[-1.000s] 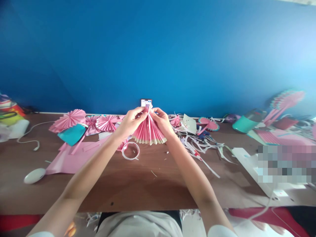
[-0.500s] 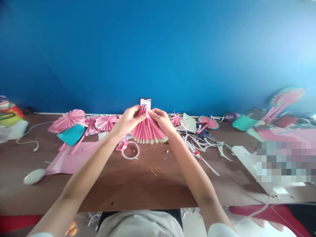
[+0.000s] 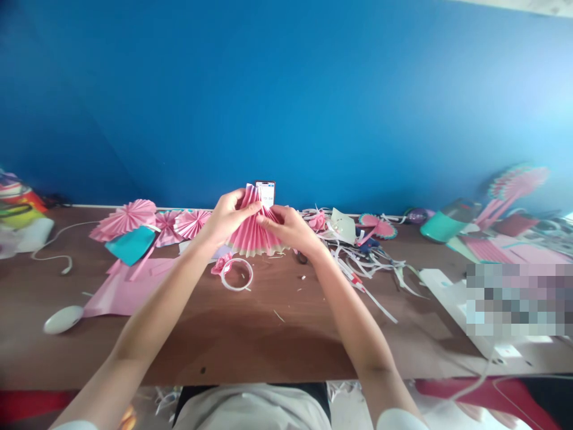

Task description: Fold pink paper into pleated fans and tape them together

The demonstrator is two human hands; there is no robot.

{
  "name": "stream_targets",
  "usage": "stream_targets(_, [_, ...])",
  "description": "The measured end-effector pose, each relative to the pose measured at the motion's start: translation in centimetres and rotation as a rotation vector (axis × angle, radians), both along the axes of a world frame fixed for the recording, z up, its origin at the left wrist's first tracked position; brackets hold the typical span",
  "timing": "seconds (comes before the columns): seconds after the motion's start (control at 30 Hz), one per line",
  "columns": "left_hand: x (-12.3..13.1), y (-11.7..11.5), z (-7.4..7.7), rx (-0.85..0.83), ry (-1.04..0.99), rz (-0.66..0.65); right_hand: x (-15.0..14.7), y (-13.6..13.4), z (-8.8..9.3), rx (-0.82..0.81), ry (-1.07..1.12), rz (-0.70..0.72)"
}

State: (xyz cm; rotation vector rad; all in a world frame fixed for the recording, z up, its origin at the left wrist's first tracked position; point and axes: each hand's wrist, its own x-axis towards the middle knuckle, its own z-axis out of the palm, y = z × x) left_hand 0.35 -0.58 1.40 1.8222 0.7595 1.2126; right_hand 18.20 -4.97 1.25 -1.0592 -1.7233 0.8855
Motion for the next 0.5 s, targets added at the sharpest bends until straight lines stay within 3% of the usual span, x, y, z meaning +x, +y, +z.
stream_targets(0.13, [-0.44, 0.32, 0.22, 0.002, 0.008, 0.019, 0.09, 0.07, -0.11, 0.075, -0.161, -0.025])
stream_targets(0.3, [-0.45, 0.63, 0.13, -0.044, 0.007, -0.046, 0.44, 0.17, -0.01, 0.041, -0.13, 0.077])
stream_targets(0.5, [-0.74, 0.75, 0.35, -0.062, -0.016, -0.109, 0.65, 0.06, 0.27, -0.023, -0.062, 0.092])
